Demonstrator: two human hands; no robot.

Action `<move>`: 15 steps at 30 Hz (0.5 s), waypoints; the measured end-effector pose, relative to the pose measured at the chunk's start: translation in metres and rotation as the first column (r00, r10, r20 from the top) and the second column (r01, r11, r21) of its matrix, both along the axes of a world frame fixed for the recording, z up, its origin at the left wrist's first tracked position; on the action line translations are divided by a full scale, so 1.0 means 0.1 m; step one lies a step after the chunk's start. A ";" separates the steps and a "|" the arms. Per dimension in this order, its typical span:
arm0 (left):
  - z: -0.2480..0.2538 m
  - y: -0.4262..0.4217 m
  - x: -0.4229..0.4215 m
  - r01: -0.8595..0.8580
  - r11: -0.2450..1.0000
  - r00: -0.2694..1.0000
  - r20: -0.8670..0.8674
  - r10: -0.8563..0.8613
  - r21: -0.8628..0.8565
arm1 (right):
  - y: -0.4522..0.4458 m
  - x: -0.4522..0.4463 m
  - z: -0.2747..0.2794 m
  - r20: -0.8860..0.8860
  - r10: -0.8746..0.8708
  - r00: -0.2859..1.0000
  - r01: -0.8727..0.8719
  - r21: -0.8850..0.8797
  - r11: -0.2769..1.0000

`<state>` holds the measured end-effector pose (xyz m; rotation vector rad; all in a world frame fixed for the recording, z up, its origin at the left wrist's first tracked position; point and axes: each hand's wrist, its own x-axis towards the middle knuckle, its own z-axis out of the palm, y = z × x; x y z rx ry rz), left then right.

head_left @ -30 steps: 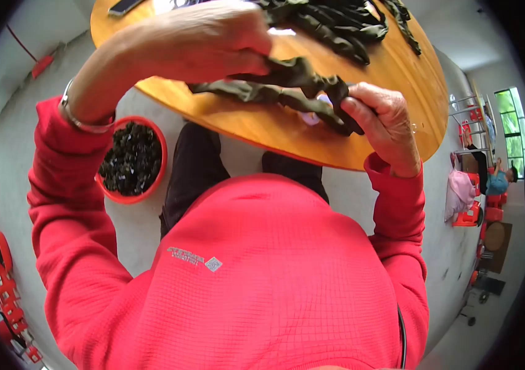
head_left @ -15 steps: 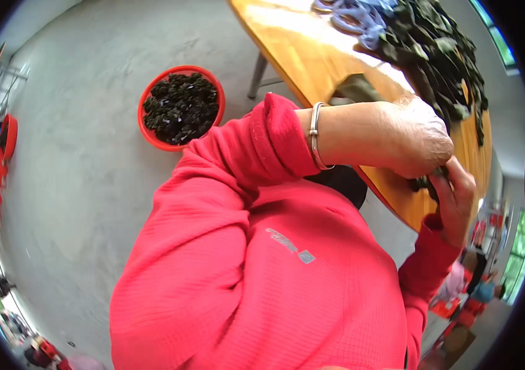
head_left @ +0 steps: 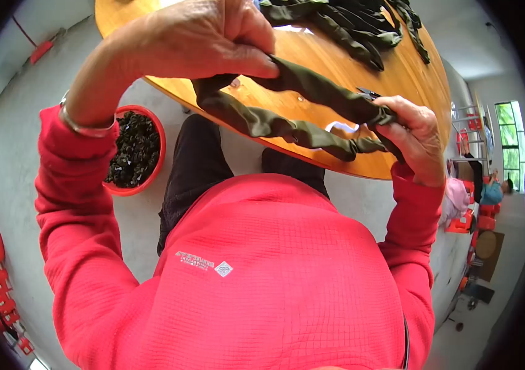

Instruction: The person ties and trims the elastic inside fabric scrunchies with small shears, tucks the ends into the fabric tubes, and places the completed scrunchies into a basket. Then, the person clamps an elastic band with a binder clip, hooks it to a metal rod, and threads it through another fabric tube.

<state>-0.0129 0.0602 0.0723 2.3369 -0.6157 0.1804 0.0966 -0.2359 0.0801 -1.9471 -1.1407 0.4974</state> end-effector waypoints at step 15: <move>0.64 -0.63 0.05 -0.064 0.917 0.991 -0.081 0.104 0.395 | 0.29 0.16 -0.16 0.025 -0.025 0.999 0.020 0.180 0.983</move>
